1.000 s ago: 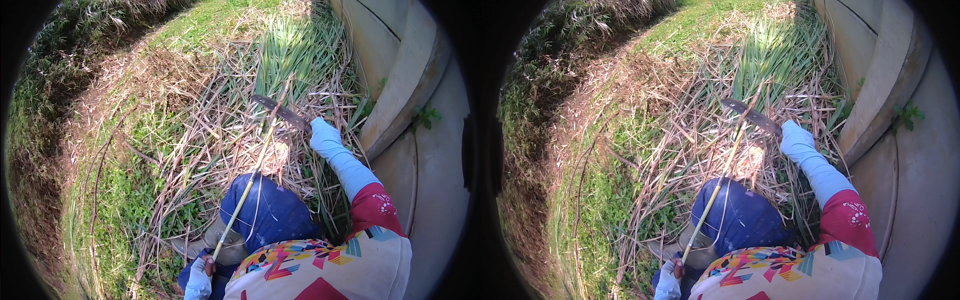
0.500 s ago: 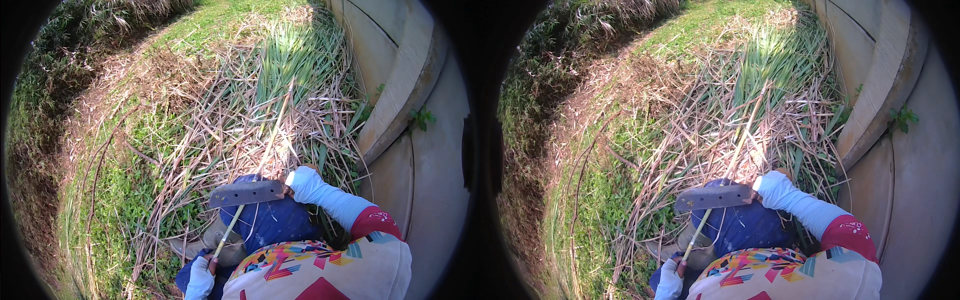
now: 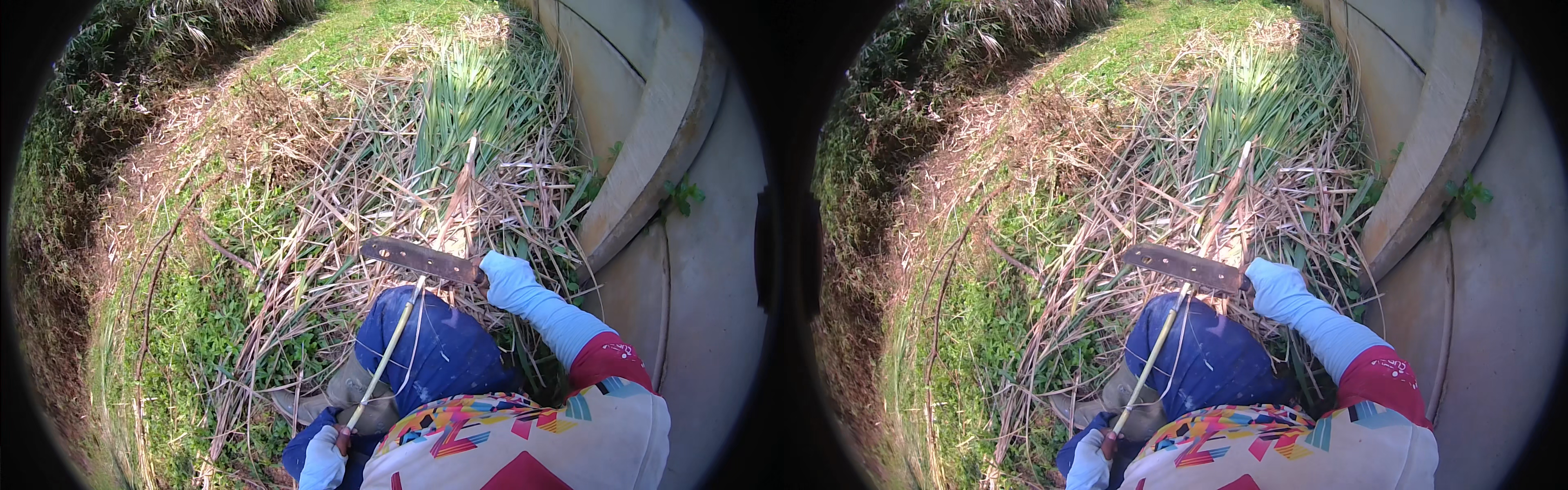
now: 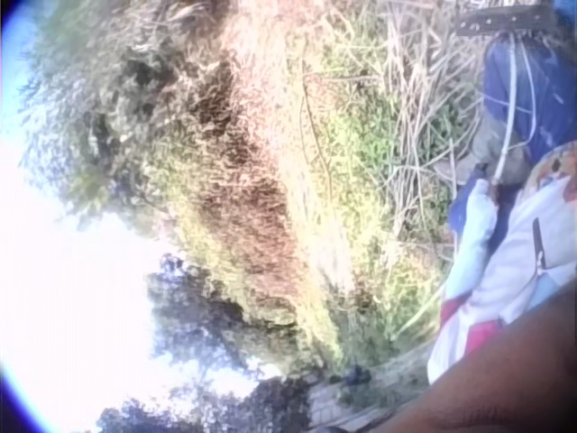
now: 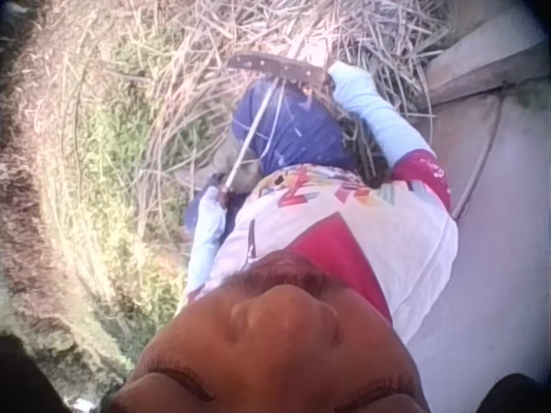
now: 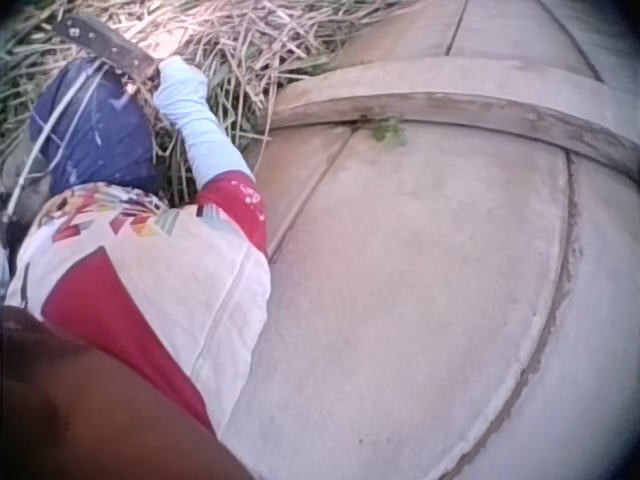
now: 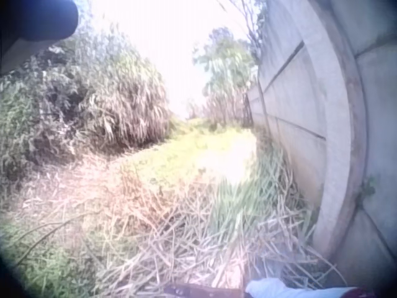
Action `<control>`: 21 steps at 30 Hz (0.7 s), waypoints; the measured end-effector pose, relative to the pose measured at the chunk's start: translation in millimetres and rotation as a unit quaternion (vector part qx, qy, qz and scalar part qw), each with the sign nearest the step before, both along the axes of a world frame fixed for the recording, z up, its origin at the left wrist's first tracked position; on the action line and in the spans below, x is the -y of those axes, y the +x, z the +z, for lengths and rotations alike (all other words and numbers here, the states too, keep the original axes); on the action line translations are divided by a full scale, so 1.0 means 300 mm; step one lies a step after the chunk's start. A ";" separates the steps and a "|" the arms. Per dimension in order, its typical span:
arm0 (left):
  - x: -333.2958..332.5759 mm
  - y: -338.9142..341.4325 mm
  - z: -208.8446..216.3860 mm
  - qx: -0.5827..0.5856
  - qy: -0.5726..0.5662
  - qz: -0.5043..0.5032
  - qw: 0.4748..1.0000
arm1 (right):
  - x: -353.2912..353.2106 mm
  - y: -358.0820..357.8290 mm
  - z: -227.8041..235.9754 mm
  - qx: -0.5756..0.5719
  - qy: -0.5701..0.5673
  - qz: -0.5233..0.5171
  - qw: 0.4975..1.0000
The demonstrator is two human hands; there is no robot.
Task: The person sits on the ground and uses a large knife to scrape and peel the outer layers off long, thin plant stalks. They hold the stalks with one hand and use the knife with the other to remove the fibrous material, occasionally adjusting their grip or the stalk's position.
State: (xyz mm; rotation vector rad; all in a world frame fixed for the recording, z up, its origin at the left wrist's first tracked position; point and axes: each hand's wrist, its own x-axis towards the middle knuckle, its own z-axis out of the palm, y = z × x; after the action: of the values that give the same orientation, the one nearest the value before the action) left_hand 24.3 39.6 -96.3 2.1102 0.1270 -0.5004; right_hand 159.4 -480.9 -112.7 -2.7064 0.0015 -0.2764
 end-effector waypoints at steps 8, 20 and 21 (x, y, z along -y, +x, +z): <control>-0.026 -0.039 -0.009 -0.058 -0.017 0.029 0.998 | 0.159 0.100 -0.022 -0.065 0.028 -0.212 0.975; 0.159 0.009 0.061 0.157 0.147 -0.013 0.976 | -0.084 0.003 -0.001 -0.038 -0.014 0.067 0.997; 0.156 0.001 0.035 0.147 0.176 0.006 0.973 | -0.071 0.025 -0.016 -0.040 0.000 0.043 0.998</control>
State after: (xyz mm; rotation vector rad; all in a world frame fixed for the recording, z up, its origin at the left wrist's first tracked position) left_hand 24.7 -7.1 -85.7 2.5041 0.0607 -0.1592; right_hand 166.7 -459.6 -117.5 -2.7067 -0.0929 -0.1428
